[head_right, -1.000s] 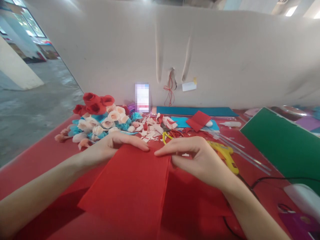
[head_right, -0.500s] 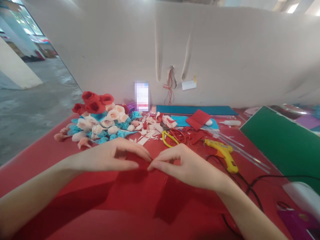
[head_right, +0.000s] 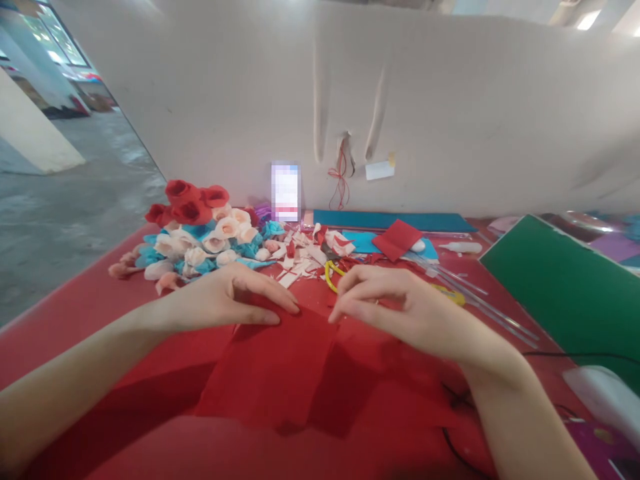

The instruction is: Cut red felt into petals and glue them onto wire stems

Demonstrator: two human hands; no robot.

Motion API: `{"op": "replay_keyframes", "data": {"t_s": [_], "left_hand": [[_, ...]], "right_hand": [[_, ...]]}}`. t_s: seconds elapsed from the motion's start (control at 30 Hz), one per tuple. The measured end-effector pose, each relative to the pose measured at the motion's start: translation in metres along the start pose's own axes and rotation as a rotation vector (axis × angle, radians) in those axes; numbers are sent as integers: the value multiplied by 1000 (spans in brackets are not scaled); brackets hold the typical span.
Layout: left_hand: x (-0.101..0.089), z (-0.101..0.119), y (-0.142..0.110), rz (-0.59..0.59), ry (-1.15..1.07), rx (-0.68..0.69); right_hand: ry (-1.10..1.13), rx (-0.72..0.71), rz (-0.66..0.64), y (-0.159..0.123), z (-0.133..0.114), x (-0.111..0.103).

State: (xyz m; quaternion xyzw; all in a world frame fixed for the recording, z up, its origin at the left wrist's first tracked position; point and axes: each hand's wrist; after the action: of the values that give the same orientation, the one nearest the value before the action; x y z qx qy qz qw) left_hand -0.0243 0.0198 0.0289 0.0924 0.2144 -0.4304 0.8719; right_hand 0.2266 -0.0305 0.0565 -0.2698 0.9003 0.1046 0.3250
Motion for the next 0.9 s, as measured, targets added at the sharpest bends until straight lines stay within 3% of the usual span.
{"op": "replay_keyframes", "data": {"t_s": [0.13,0.23,0.4,0.57,0.67,0.9], "left_hand": [[6,0,1,25,-44,18],[6,0,1,16,-34,59],[-4,-5,1,26,-95,-20],[-11,-21,14,203,-746,-40],[-4,-26,22,193,-982,-102],[24,-18,18,160,-654,-262]], "right_hand": [[12,8,-72,7,-1,15],[58,35,-25,10,-3,24],[123,78,21,8,-1,23],[148,59,109,7,4,14],[157,90,165,9,6,12],[76,140,336,10,7,15]]}}
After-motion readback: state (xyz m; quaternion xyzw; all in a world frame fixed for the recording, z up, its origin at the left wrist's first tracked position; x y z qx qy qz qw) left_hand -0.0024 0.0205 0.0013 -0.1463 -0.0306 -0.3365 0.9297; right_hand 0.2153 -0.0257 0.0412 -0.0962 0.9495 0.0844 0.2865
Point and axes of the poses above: each hand's wrist, its own y-axis towards the middle knuckle, its own x-axis out of the palm, z = x × y, and after that the axes turned 2 degrees about -x, right-handed
